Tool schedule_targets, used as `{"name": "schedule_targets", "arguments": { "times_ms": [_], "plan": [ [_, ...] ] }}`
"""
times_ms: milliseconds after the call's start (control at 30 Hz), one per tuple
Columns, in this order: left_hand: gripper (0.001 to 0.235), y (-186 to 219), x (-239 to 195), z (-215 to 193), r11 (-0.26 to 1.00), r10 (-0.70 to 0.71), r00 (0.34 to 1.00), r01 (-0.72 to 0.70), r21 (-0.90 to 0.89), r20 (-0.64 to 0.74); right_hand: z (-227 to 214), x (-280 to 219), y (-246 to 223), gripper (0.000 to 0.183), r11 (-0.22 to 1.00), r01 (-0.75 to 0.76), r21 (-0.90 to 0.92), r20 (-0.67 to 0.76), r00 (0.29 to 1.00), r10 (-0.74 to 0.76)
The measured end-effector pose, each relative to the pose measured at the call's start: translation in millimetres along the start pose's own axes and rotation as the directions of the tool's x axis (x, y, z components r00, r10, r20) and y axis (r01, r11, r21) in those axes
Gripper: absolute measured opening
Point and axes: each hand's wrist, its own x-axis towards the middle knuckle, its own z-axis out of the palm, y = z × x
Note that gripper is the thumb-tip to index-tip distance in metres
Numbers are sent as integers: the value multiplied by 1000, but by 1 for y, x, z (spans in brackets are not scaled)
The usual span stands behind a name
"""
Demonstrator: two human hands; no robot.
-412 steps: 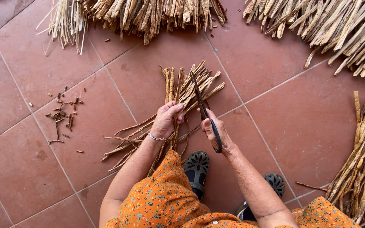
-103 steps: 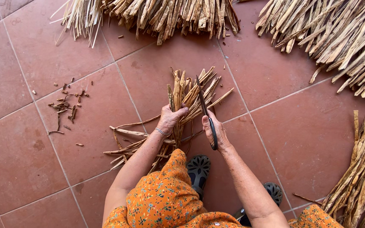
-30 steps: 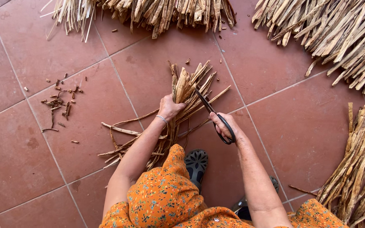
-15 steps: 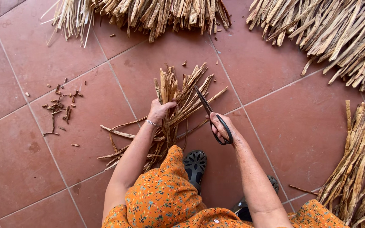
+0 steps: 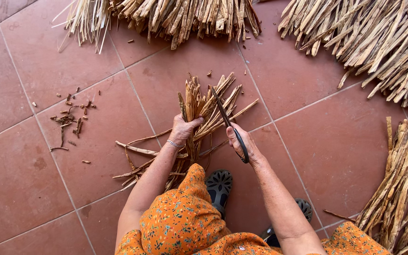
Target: The person sits on a tiled floor and uses shears to cut bundles of dried plant stalks into shorter pieces. The person repeatedly picks up stalks, aligns them, and trims the ends, placing the cut pieces into a growing pile.
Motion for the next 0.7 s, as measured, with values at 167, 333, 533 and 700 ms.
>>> {"name": "schedule_targets", "arguments": {
  "times_ms": [167,333,533,700],
  "plan": [
    [26,5,-3,2,998,-4,1000,3,56,16,6,-5,-8,75,996,-36,-84,-73,997,30],
    [24,5,-1,-2,990,-38,999,41,132,-21,9,-4,-7,66,997,31,68,-158,987,-20],
    [22,14,14,-28,990,19,943,28,136,-333,-3,3,11,62,994,-73,80,89,994,66],
    [28,5,34,-31,924,-59,929,190,333,-365,9,2,25,67,983,-119,-142,212,966,148]
  ]
}}
